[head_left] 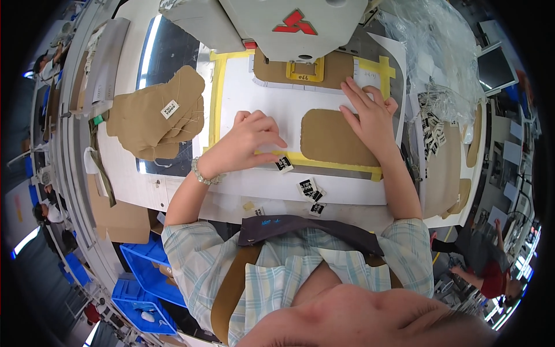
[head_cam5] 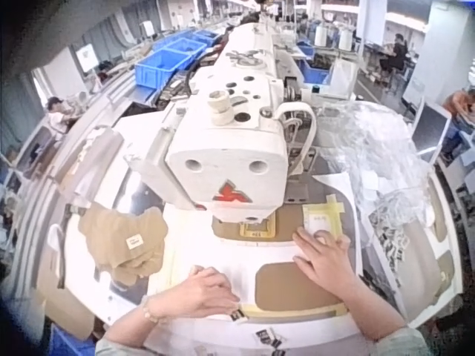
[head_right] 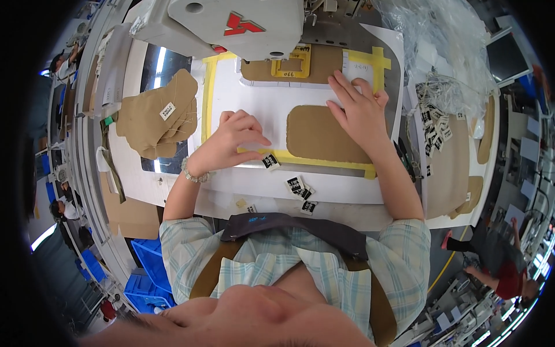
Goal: The recorder operates an industrial sewing machine to attach labels and sew leather/fabric components for a garment or accessory.
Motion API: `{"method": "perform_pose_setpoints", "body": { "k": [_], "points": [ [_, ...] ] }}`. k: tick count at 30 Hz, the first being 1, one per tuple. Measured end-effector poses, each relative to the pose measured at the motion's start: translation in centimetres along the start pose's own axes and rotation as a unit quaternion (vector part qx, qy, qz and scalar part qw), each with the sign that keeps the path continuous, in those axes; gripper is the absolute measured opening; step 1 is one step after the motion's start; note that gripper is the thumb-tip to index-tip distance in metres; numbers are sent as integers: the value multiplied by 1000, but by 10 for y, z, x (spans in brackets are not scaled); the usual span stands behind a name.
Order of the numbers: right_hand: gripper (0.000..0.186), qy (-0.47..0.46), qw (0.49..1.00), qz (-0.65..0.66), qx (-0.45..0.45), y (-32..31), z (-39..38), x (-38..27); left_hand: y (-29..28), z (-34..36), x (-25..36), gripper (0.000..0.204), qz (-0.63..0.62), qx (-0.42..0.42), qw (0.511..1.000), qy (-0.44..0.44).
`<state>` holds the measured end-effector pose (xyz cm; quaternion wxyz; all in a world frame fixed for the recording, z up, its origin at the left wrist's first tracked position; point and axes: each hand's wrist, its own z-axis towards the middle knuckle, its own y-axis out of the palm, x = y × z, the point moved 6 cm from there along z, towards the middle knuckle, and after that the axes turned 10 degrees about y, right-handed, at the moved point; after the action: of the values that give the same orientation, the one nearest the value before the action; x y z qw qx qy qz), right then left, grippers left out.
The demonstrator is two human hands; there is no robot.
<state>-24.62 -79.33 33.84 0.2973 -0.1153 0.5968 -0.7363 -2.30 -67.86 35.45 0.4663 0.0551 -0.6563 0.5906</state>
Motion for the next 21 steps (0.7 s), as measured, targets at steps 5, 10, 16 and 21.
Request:
{"method": "perform_pose_setpoints", "body": {
  "k": [5,10,16,21],
  "points": [
    [43,-2,1000,4,10,-1,-2,-1,22,-1,18,29,29,-55,998,-2],
    [43,-11,999,20,26,-11,-2,-8,27,-7,20,24,33,6,999,34],
    [31,1,909,384,-161,-34,-18,-63,3,-17,56,20,155,246,932,215],
    [19,116,563,722,-385,-1,-29,-91,-2,-17,67,17,277,267,876,292]
  ]
}}
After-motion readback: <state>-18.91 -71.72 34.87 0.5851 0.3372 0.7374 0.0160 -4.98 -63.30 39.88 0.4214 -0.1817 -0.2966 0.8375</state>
